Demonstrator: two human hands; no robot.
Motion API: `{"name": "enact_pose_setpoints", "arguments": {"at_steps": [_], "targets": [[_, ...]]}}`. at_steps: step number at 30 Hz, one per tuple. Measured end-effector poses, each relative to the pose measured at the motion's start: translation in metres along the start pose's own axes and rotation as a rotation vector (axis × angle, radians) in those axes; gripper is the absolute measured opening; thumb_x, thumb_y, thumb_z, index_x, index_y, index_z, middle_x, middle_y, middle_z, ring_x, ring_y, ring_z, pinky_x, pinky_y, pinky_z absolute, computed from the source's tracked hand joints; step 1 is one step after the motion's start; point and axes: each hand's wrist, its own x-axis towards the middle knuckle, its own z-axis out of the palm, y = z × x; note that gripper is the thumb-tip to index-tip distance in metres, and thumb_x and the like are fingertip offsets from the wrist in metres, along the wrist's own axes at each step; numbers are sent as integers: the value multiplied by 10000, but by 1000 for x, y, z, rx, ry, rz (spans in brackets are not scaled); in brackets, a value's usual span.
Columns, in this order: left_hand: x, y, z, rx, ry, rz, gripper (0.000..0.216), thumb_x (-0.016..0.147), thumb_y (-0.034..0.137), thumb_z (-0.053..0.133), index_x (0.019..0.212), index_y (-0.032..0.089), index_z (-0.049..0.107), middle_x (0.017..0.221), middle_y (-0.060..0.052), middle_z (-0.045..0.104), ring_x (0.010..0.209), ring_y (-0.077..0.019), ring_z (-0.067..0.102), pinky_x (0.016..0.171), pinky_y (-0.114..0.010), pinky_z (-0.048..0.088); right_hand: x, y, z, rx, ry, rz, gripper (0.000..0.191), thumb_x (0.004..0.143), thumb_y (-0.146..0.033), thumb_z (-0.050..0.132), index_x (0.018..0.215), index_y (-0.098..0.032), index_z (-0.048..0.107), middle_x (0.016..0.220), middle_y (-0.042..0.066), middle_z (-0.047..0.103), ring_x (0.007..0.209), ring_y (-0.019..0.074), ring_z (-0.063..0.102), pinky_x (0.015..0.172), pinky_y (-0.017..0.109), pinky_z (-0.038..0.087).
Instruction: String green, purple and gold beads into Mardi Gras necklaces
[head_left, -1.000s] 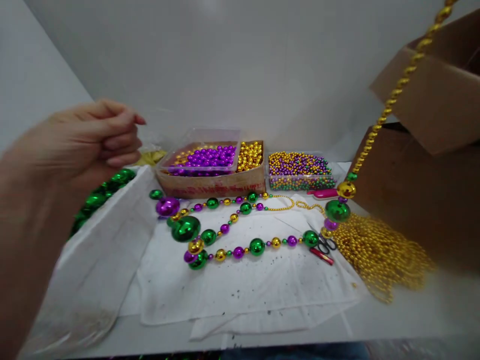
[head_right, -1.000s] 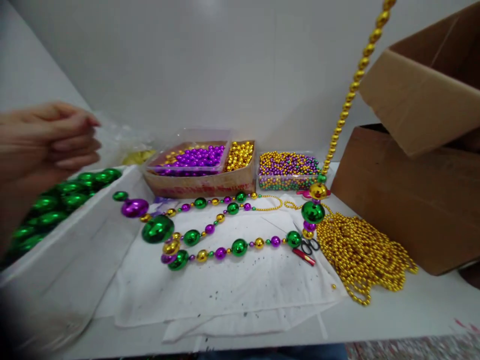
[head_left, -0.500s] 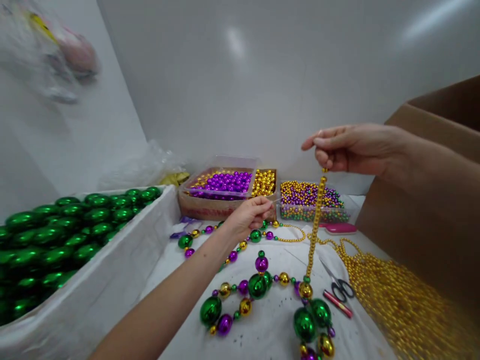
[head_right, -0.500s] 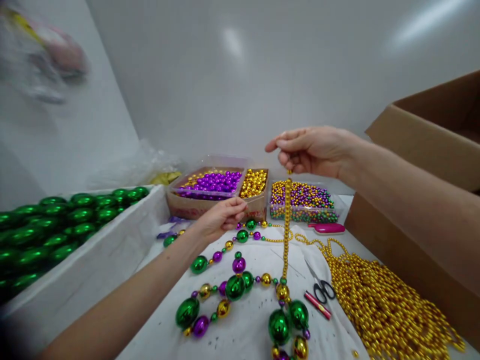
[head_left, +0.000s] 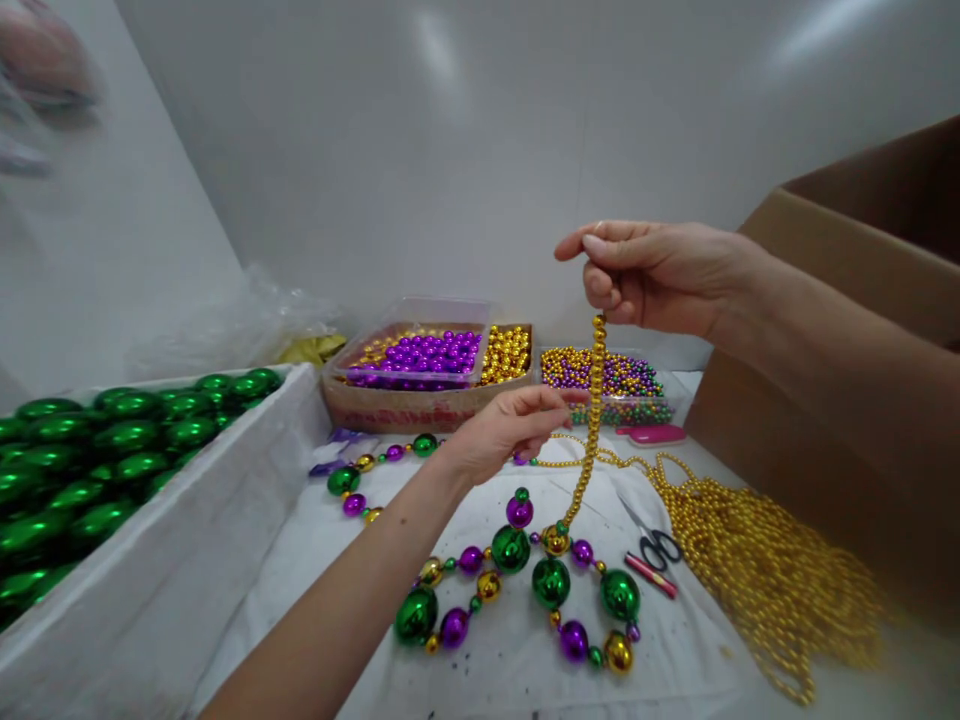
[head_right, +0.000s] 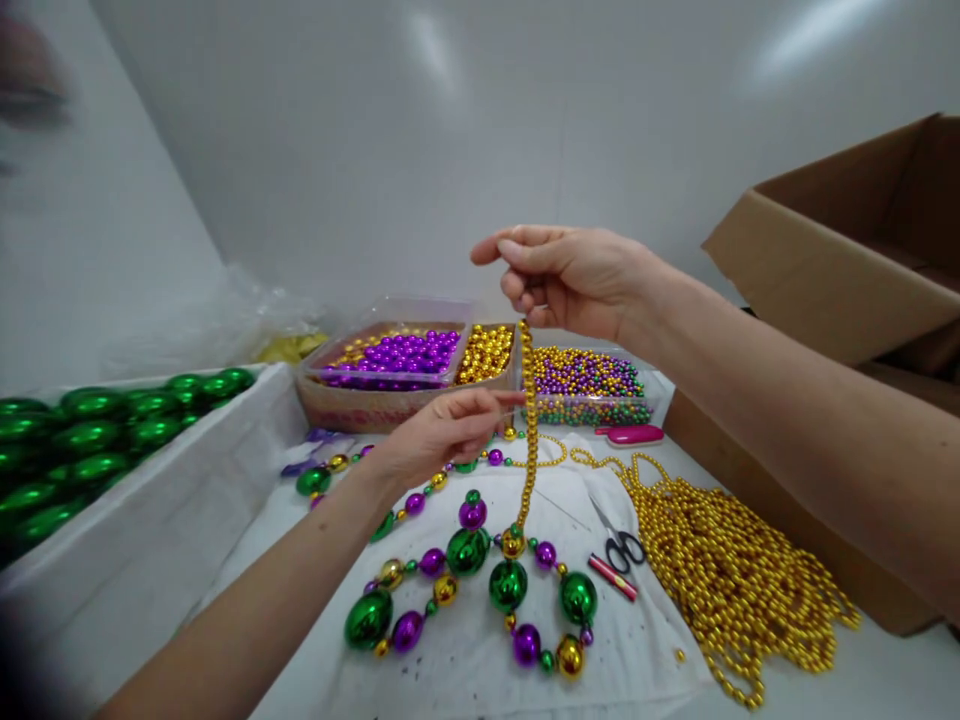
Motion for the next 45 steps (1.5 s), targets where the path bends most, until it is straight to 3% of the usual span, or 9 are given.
{"name": "enact_pose_setpoints", "arguments": {"at_steps": [6,9,18,23,26,30,37,41,45], "targets": [[2,-20,15,134,-271,-98,157,775,304,637,764,148,628,863,-38,621,485,-38,308,420,-210,191,-2,-16,-7,-27,106,-84,248,987,-157,341,911,-158,577,473,-98,419,398,2,348,414,121,225],[-4,-23,13,155,-239,-77,165,786,326,623,783,161,620,715,-1,562,503,-56,338,432,-210,212,-4,-23,-19,-116,237,-65,236,978,-157,348,861,-148,553,424,-126,332,369,-16,271,420,157,155],[-26,-52,4,81,-214,-151,179,794,320,627,760,147,599,667,11,531,490,-48,330,439,-205,198,-6,-23,-41,-138,428,-150,234,943,-173,388,799,-144,570,443,-119,318,393,-28,278,434,189,146],[-37,-74,-6,-85,-117,-201,226,774,335,659,747,126,580,986,-85,625,460,-9,333,428,-205,169,-3,-13,-32,-68,295,25,307,962,-152,335,787,-117,585,425,-127,333,387,-22,243,417,201,124],[-41,-82,-12,-101,58,-218,267,747,357,689,741,120,567,1100,-103,597,477,-2,376,420,-195,129,-7,-7,-20,3,205,108,348,983,-154,290,826,-100,596,429,-118,360,399,-18,263,423,213,127],[-39,-76,-16,-103,290,-168,273,751,369,679,748,126,555,825,-53,641,419,-10,306,396,-194,106,-12,10,-1,81,65,158,259,954,-142,389,857,-130,629,453,-87,347,395,24,254,388,170,161],[-26,-31,16,-165,338,12,206,800,286,620,730,132,502,824,-64,680,389,10,256,386,-175,96,-7,66,28,162,-164,315,138,878,-158,497,901,-125,629,489,-65,370,403,52,237,364,164,191],[-27,-31,36,-185,297,2,193,828,305,591,756,142,517,685,-26,645,389,-9,303,382,-173,114,-7,84,36,193,-126,323,146,878,-162,486,872,-121,625,467,-71,364,392,52,198,368,170,157],[-34,-42,38,-193,337,-27,186,826,316,599,784,144,542,563,35,543,383,-13,299,379,-174,110,-11,94,30,201,-43,274,124,860,-175,503,849,-135,620,448,-85,286,397,61,146,359,188,102]]}}
